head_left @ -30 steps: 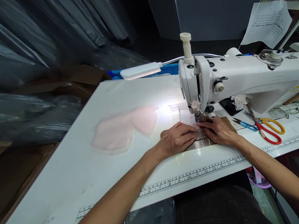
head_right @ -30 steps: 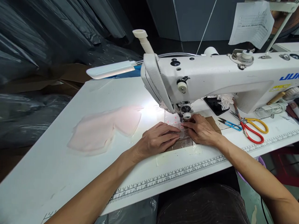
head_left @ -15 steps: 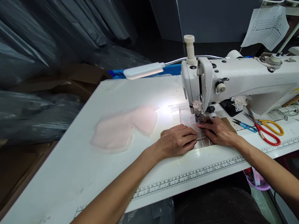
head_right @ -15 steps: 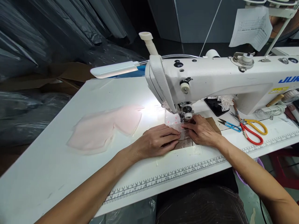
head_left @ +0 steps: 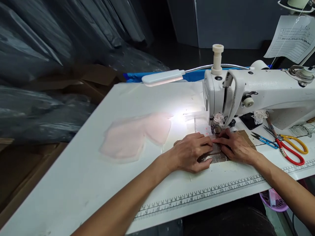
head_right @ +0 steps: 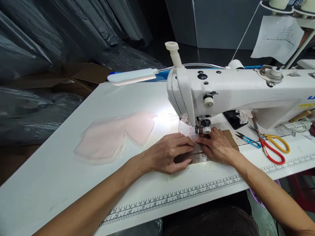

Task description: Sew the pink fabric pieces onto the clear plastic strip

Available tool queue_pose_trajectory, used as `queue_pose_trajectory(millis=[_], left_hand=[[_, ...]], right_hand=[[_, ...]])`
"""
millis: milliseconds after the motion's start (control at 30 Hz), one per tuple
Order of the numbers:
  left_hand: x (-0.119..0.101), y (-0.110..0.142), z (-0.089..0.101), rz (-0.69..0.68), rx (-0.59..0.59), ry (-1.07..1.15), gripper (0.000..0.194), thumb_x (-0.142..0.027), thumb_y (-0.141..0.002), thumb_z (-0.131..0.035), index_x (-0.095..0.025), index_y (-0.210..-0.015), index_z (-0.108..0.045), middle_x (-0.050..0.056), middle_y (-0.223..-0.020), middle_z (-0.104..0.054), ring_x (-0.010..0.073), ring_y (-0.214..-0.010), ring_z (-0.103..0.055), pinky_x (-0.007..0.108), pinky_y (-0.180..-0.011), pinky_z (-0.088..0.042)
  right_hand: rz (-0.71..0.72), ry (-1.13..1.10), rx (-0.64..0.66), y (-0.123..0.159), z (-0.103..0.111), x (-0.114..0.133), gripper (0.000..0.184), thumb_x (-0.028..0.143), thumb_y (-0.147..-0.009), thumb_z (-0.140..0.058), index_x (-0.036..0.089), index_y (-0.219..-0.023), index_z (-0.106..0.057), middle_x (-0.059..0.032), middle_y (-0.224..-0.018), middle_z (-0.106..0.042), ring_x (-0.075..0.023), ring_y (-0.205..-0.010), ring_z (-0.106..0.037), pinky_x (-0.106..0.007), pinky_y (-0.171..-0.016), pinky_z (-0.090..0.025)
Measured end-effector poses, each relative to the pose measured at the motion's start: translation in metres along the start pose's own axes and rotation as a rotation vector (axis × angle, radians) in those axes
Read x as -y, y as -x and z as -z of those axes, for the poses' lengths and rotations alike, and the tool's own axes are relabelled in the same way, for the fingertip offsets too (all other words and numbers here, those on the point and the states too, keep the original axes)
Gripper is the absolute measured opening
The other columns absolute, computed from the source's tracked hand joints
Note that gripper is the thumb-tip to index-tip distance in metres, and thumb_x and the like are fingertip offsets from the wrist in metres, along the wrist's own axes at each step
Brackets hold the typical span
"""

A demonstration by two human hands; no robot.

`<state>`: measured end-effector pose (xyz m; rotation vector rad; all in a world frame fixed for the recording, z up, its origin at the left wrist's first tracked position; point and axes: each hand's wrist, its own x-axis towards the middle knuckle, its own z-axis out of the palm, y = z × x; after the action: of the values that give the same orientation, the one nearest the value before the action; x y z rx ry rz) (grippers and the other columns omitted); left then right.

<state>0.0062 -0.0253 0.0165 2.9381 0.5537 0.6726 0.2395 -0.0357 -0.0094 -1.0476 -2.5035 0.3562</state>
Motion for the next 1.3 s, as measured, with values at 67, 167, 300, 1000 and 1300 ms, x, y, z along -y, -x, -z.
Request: queue_pose_trajectory(millis=[67, 167, 300, 1000, 1300], left_hand=[[0.000, 0.001, 0.000, 0.002, -0.002, -0.009, 0.018, -0.026, -0.082, -0.055, -0.017, -0.091, -0.067, 0.005, -0.095, -0.070, 0.0178, -0.070, -0.060, 0.033, -0.066, -0.052], [0.002, 0.002, 0.000, 0.018, 0.012, -0.009, 0.020, -0.027, -0.083, -0.055, -0.016, -0.095, -0.068, 0.006, -0.098, -0.070, 0.0186, -0.073, -0.061, 0.033, -0.068, -0.052], [0.004, 0.005, -0.002, 0.048, 0.046, -0.033, 0.025, -0.031, -0.084, -0.056, -0.014, -0.098, -0.068, 0.008, -0.098, -0.070, 0.0194, -0.074, -0.060, 0.035, -0.070, -0.052], [0.010, 0.003, -0.001, 0.193, 0.163, -0.103, 0.042, -0.039, -0.088, -0.052, -0.012, -0.118, -0.062, 0.013, -0.119, -0.065, 0.0247, -0.094, -0.061, 0.040, -0.087, -0.046], [0.018, 0.000, 0.000, 0.212, 0.195, -0.143, 0.044, -0.042, -0.088, -0.051, -0.014, -0.120, -0.062, 0.012, -0.119, -0.065, 0.0236, -0.090, -0.061, 0.040, -0.085, -0.044]], right_hand=[[-0.014, 0.015, 0.013, -0.001, -0.001, 0.000, 0.036, 0.020, -0.095, -0.048, 0.023, -0.127, -0.065, -0.0129, -0.105, -0.056, -0.0254, -0.096, -0.054, -0.046, -0.084, -0.052], [-0.037, 0.046, 0.043, -0.003, -0.002, 0.000, 0.037, 0.022, -0.096, -0.046, 0.023, -0.130, -0.062, -0.0134, -0.106, -0.055, -0.0241, -0.092, -0.054, -0.044, -0.082, -0.052], [-0.060, 0.077, 0.049, -0.006, -0.004, 0.000, 0.037, 0.023, -0.097, -0.045, 0.021, -0.132, -0.059, -0.0142, -0.106, -0.055, -0.0238, -0.090, -0.053, -0.042, -0.081, -0.052], [-0.052, 0.091, 0.054, -0.003, 0.004, 0.004, 0.038, 0.026, -0.099, -0.046, 0.029, -0.135, -0.058, -0.0130, -0.112, -0.057, -0.0254, -0.098, -0.056, -0.044, -0.082, -0.054], [-0.099, 0.018, 0.084, -0.007, 0.009, 0.007, 0.040, 0.026, -0.099, -0.042, 0.022, -0.135, -0.059, -0.0155, -0.114, -0.058, -0.0253, -0.097, -0.059, -0.044, -0.084, -0.055]])
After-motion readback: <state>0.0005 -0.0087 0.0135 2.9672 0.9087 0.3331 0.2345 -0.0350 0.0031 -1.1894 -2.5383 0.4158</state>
